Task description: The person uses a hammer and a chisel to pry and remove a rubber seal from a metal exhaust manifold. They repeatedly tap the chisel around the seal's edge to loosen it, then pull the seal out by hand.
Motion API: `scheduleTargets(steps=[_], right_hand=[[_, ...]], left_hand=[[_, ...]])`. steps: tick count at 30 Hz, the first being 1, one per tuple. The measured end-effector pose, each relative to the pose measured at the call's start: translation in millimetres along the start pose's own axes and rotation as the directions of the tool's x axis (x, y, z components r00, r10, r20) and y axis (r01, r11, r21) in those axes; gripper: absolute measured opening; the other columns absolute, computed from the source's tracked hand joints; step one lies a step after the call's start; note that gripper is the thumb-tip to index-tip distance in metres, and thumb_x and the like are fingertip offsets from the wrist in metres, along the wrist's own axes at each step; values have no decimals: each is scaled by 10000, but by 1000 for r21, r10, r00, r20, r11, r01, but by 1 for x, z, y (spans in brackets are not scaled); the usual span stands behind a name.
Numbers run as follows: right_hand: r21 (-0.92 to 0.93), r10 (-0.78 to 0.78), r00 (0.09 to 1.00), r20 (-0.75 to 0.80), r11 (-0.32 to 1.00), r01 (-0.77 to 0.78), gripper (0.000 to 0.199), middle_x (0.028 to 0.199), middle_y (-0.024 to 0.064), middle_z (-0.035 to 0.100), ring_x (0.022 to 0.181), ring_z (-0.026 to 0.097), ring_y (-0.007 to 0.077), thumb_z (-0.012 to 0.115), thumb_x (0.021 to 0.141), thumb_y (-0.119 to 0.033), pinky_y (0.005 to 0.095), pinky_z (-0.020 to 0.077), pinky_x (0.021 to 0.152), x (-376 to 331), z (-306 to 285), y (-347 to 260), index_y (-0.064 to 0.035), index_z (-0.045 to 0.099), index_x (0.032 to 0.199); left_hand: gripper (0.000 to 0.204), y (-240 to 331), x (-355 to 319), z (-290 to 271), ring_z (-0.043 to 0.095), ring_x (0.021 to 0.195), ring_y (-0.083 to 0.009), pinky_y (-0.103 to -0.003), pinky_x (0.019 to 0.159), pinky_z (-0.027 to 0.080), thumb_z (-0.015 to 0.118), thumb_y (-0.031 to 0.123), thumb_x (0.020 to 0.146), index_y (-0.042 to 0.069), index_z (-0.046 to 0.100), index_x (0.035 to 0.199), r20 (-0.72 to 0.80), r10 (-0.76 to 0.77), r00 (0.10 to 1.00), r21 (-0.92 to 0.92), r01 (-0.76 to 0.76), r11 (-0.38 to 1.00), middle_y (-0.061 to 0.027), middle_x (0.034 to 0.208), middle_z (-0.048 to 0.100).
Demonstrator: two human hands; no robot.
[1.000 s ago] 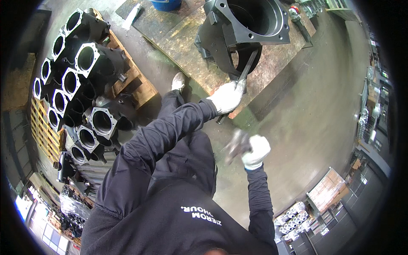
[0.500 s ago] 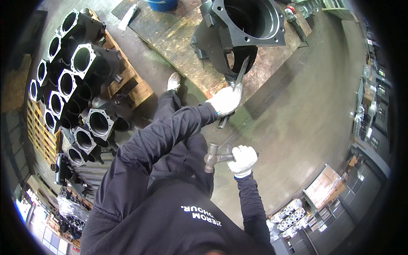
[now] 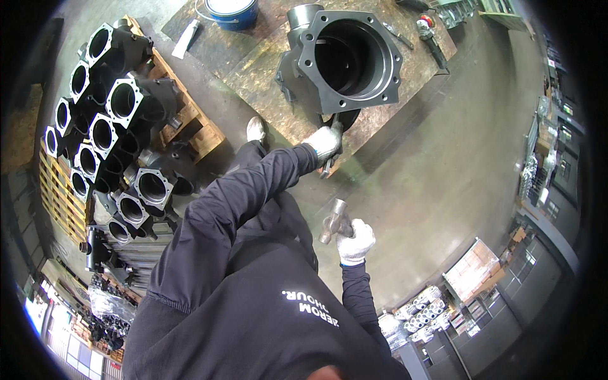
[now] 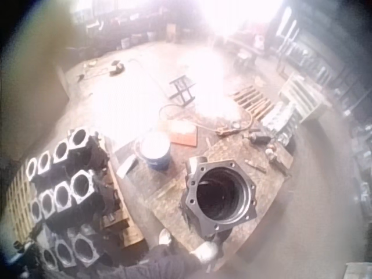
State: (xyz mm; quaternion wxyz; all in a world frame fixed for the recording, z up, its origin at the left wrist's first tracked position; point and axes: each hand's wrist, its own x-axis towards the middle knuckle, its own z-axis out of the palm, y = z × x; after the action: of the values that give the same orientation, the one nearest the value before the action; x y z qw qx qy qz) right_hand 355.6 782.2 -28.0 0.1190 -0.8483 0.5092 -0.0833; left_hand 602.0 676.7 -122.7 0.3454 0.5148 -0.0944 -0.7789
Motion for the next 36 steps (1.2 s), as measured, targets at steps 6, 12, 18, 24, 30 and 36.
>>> scheduleTargets(steps=[6,12,18,24,30,36], right_hand=[[367,423,897,126,820,-438,219,622,91,614,471,458,159,726,840,-266,333,358,467,15,-20,-14,-60,653,855],[642,501,604,620,119,-758,467,733,25,653,440,364,23,561,1009,-307,229,274,398,54,-57,3,18,564,1344],[596,244,595,766,80,-799,436,679,-49,540,522,425,24,724,851,-123,210,323,466,74,-61,76,52,618,1236],[595,109,594,797,30,-804,452,727,-60,547,554,435,21,718,857,-154,195,339,493,76,-82,183,36,622,1256],[600,201,594,779,39,-799,405,661,-74,496,499,389,15,708,856,-169,206,283,448,71,-98,262,35,646,1200],[576,330,541,774,-13,-817,247,601,-68,465,455,374,21,708,834,-197,226,263,419,49,-96,287,-3,684,985]], left_hand=[[553,-17,-36,56,622,509,-274,-411,438,522,401,542,1021,7,530,968,-65,-177,982,-377,140,916,-136,716,604],[511,-49,-25,95,648,948,-233,-370,866,528,376,465,1064,1,532,1208,97,86,992,-264,-57,963,-139,1000,659],[543,-49,-13,124,620,1085,-265,-366,992,464,382,443,1069,-17,525,1320,103,263,959,-26,-262,965,-145,1193,641],[426,-31,-52,130,613,1065,-369,-435,895,501,598,377,961,14,579,1182,-135,455,880,971,26,237,-213,1113,624],[543,8,-44,90,457,1323,-324,-441,1143,332,568,147,778,4,567,1302,78,596,799,840,269,-471,-161,1302,572],[238,40,13,45,623,1127,-347,-440,883,531,583,112,839,50,704,1034,-156,268,951,843,270,-466,-177,1156,666]])
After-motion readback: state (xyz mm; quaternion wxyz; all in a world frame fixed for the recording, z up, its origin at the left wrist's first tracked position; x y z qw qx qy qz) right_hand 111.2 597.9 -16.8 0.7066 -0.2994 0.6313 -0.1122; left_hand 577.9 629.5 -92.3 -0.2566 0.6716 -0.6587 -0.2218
